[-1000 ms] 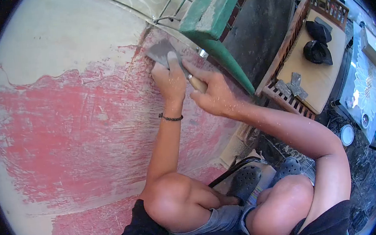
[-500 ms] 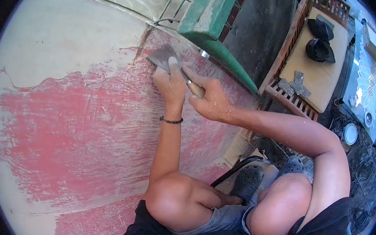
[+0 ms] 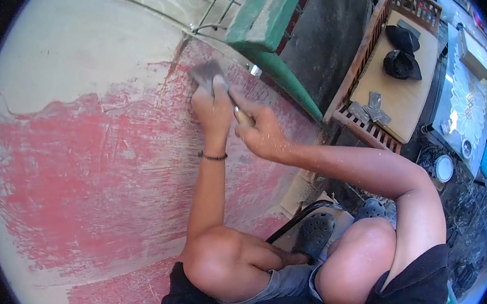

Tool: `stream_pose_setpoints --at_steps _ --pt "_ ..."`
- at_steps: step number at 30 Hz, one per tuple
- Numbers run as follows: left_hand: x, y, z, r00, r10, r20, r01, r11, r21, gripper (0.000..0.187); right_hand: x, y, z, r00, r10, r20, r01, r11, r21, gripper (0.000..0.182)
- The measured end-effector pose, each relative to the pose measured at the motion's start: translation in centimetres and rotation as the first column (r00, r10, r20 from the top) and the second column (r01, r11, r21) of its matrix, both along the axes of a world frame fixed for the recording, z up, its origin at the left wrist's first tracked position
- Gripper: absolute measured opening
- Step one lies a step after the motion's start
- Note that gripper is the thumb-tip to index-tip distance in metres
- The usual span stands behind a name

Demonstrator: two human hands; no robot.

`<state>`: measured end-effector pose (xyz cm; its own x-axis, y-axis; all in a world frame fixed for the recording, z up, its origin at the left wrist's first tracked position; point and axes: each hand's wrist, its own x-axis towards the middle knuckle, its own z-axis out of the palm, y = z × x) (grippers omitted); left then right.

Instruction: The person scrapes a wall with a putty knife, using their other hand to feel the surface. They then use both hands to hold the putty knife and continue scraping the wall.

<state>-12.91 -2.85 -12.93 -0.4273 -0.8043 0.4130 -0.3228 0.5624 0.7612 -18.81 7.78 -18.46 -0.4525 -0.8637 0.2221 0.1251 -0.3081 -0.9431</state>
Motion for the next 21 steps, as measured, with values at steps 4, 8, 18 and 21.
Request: stream_pose_setpoints --at_steps 4,8,18,21 --pt "-1.1 -1.1 1.5 0.989 0.052 0.135 -0.027 0.983 -0.180 0.042 -1.1 -0.2 1.8 0.993 0.062 0.100 -0.073 0.991 0.110 0.079" --pt "-0.1 0.3 -1.3 0.999 0.005 -0.043 -0.007 0.999 -0.051 0.044 -0.8 -0.2 -1.9 0.996 0.001 -0.091 0.003 0.999 0.046 0.080" --pt "-1.1 -0.8 -1.4 0.995 0.088 0.050 -0.078 0.983 -0.167 0.042 -1.6 -0.3 -0.9 1.000 0.018 -0.022 -0.016 0.996 0.084 0.079" --pt "-1.0 -0.6 -3.0 0.996 0.093 -0.016 -0.094 0.989 -0.113 0.042 -1.6 0.4 -1.8 0.997 0.062 -0.056 -0.053 0.989 0.141 0.080"
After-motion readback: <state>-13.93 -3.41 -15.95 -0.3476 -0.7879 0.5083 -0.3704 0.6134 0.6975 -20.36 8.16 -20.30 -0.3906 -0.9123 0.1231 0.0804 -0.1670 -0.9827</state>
